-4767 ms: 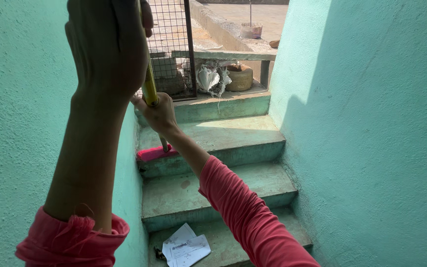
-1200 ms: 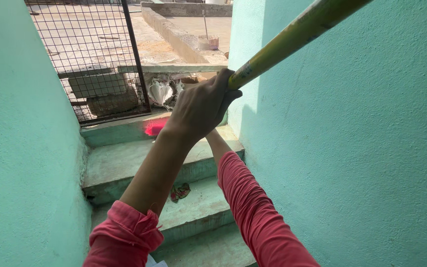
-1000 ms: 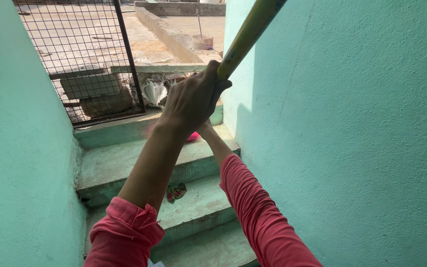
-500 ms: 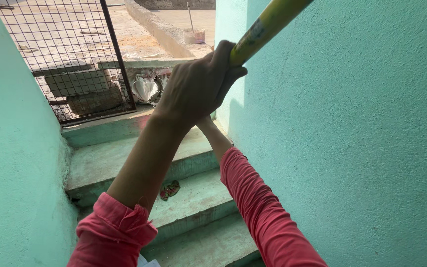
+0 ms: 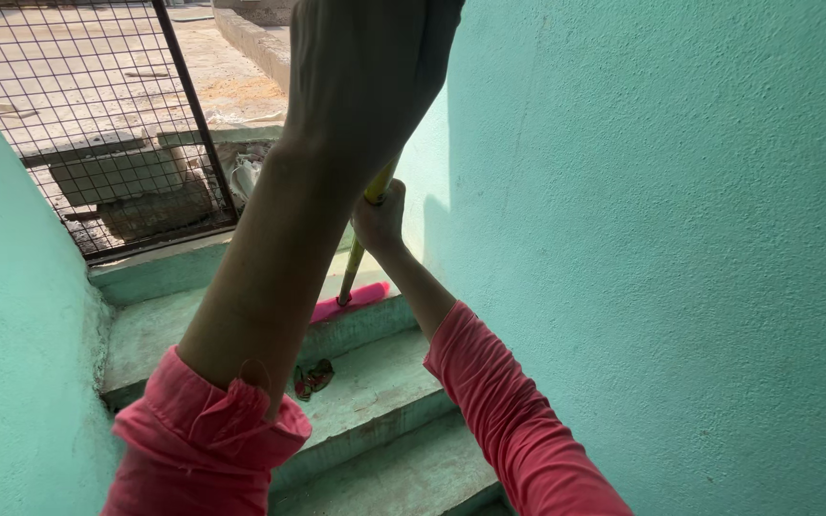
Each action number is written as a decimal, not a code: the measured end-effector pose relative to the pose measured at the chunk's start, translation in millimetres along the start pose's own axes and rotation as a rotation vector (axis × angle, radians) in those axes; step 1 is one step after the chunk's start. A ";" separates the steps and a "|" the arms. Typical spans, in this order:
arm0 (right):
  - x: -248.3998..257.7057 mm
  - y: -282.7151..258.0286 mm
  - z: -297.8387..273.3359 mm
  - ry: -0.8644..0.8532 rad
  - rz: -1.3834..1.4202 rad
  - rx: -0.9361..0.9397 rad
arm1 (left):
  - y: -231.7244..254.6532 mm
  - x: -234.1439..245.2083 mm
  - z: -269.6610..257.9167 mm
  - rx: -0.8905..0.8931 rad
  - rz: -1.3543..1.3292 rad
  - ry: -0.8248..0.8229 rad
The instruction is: The person sweeps debris down a flight of concrete stairs using a pink-headed broom.
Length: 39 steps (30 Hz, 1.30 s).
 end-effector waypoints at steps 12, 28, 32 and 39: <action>23.3 142.0 -2.1 -0.461 0.148 -0.250 | 27.2 -81.8 -126.8 0.223 -0.216 -0.510; 61.4 66.4 31.2 -0.070 -0.261 0.300 | 51.0 -2.4 -10.7 0.035 -0.188 0.152; 87.2 132.4 19.9 -0.310 -0.080 -0.066 | 57.2 -72.7 -81.4 0.111 -0.213 -0.271; 129.7 134.6 -1.5 -0.275 -0.244 -0.022 | 84.5 -130.2 -146.5 0.155 -0.207 -0.351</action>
Point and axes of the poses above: each hand's wrist, its own z-axis towards the middle knuckle, its own x-axis out of the back of the hand, y = z × x, the point moved 10 cm from there along z, towards the middle knuckle, and after that the axes turned 7 degrees about y, right-handed, at the moved point
